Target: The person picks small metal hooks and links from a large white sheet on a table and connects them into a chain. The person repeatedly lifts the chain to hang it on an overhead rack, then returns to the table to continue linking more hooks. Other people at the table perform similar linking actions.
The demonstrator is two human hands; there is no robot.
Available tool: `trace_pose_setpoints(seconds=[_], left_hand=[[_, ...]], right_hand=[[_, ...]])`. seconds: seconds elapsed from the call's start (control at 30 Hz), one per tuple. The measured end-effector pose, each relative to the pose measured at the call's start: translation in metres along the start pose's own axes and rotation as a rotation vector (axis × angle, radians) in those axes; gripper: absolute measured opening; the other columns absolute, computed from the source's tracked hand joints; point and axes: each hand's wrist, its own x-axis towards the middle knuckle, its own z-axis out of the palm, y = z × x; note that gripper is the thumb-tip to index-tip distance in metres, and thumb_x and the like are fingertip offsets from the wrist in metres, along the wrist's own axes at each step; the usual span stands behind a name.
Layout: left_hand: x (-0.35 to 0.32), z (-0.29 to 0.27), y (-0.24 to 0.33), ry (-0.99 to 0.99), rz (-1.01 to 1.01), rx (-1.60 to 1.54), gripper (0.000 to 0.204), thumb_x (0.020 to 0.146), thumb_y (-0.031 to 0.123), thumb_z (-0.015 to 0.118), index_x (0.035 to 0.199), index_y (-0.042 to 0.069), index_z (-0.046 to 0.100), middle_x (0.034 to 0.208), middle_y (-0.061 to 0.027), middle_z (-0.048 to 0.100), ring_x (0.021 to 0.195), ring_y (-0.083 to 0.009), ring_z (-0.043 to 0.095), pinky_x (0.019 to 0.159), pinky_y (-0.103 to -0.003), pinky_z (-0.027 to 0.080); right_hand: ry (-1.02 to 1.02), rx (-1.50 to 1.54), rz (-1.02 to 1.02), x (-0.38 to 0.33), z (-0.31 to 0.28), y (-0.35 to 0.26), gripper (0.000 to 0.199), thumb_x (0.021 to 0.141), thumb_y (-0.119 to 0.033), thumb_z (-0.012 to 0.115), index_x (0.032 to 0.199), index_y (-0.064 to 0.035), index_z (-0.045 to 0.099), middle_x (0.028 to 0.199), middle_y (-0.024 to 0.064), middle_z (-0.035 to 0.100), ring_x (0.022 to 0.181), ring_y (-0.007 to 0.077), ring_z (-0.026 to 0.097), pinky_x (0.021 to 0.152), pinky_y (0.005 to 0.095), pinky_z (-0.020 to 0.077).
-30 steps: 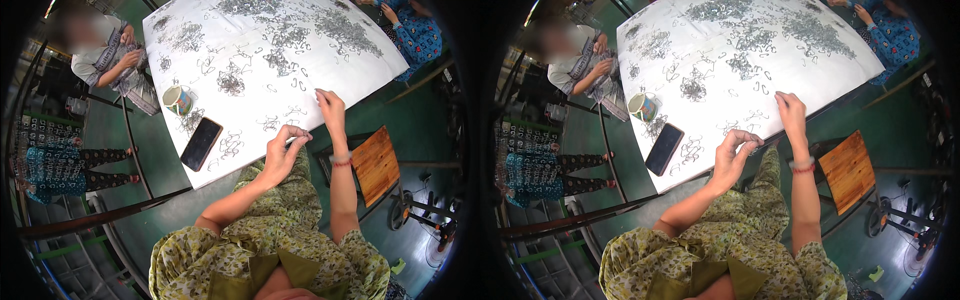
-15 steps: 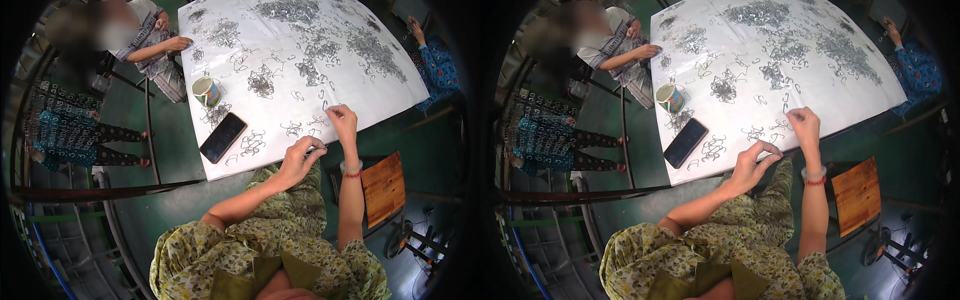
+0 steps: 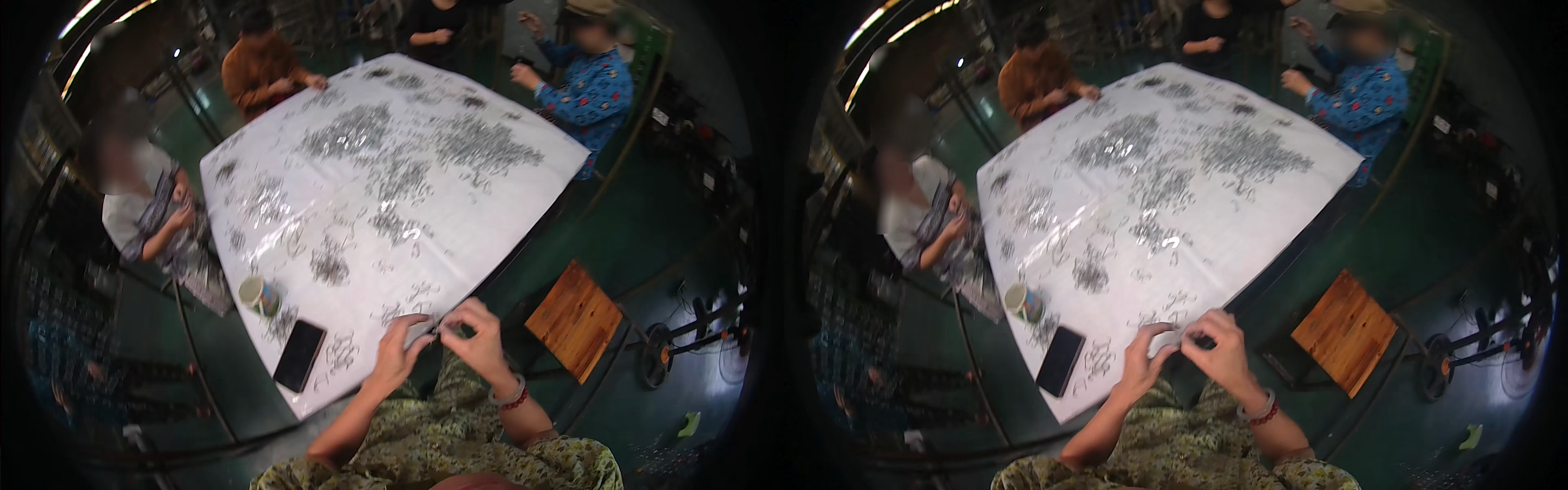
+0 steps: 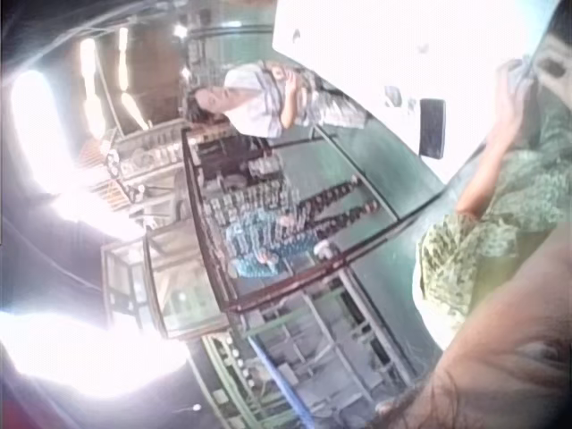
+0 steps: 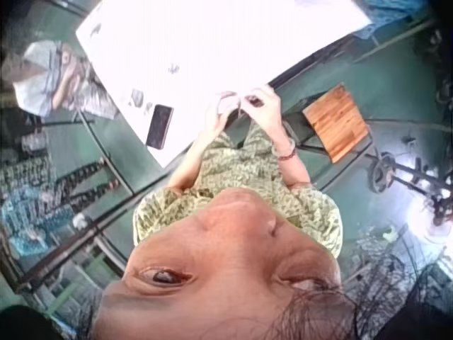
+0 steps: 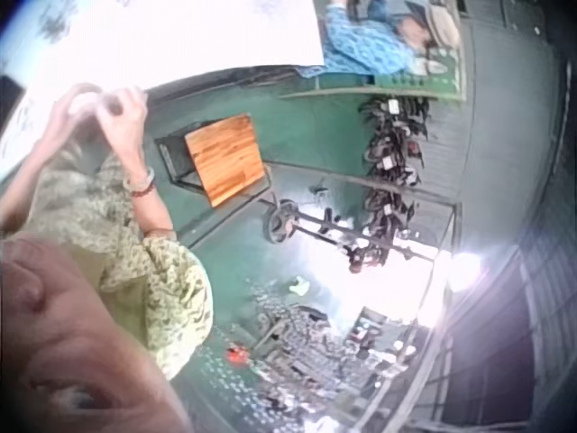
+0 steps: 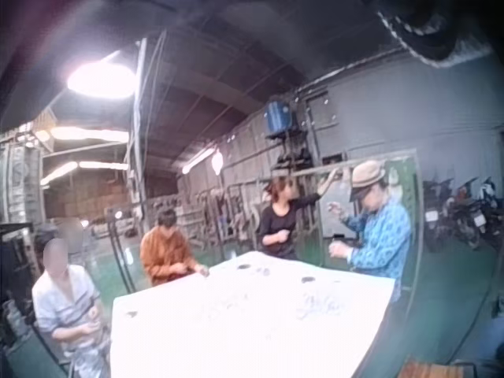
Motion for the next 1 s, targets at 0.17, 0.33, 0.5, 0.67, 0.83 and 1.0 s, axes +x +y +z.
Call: trace_pose_setpoints(seconds=[0.17,0.33,0.5,0.67,0.83,1.0], left_hand=[[0.051,-0.057,-0.124,0.131,-0.001,0.517,0.015,0.079,0.006,0.072,0.095,0.008,0.074,0.087,-0.0123,0.065,0.081,-0.0301,0.063,0.071,-0.037,0.051],[0.069,-0.086,-0.175,-0.007,0.021,0.771,0.009,0.077,0.013,0.071,0.085,0.008,0.073,0.086,-0.0104,0.06,0.09,-0.0303,0.058,0.075,-0.041,0.051],[0.067,-0.077,-0.175,-0.024,0.153,0.874,0.011,0.077,0.014,0.072,0.085,0.005,0.071,0.091,-0.0103,0.061,0.093,-0.0314,0.057,0.079,-0.041,0.049],[0.055,-0.078,-0.167,0.084,0.119,0.774,0.011,0.078,0.012,0.071,0.086,0.005,0.07,0.092,-0.0104,0.06,0.092,-0.0313,0.057,0.079,-0.042,0.049],[0.054,-0.077,-0.195,-0.003,0.144,0.903,0.01,0.08,0.007,0.063,0.088,0.001,0.061,0.096,-0.0147,0.058,0.098,-0.0332,0.055,0.079,-0.042,0.05],[0.055,-0.07,-0.203,-0.017,0.108,1.068,0.011,0.081,0.005,0.056,0.091,0.0,0.056,0.098,-0.0165,0.055,0.099,-0.0332,0.055,0.079,-0.04,0.051]], right_hand=[[-0.006,0.013,0.05,-0.008,-0.006,0.002,0.01,0.07,-0.004,0.076,0.075,-0.0061,0.067,0.071,0.0005,0.06,0.069,0.0144,0.059,0.071,0.0297,0.0403],[-0.018,-0.001,0.026,-0.009,-0.01,0.003,0.01,0.072,-0.006,0.076,0.076,-0.0059,0.067,0.072,0.0002,0.059,0.069,0.0131,0.059,0.072,0.0293,0.0403],[-0.009,-0.018,0.044,-0.013,-0.013,0.001,0.01,0.071,-0.006,0.076,0.076,-0.0059,0.067,0.071,-0.0002,0.06,0.068,0.0124,0.059,0.072,0.0289,0.0401],[0.008,-0.023,0.047,-0.016,-0.015,-0.001,0.011,0.07,-0.003,0.076,0.076,-0.0047,0.067,0.071,0.0007,0.06,0.068,0.0125,0.059,0.072,0.0287,0.0411],[0.019,0.011,0.065,-0.017,-0.015,-0.002,0.011,0.069,-0.005,0.076,0.075,-0.0055,0.068,0.073,0.0007,0.062,0.069,0.0132,0.059,0.07,0.0293,0.0416],[0.077,-0.005,0.064,-0.019,-0.012,-0.004,0.011,0.067,0.003,0.073,0.074,-0.0029,0.067,0.068,0.0032,0.058,0.064,0.0144,0.056,0.06,0.0273,0.0436]])
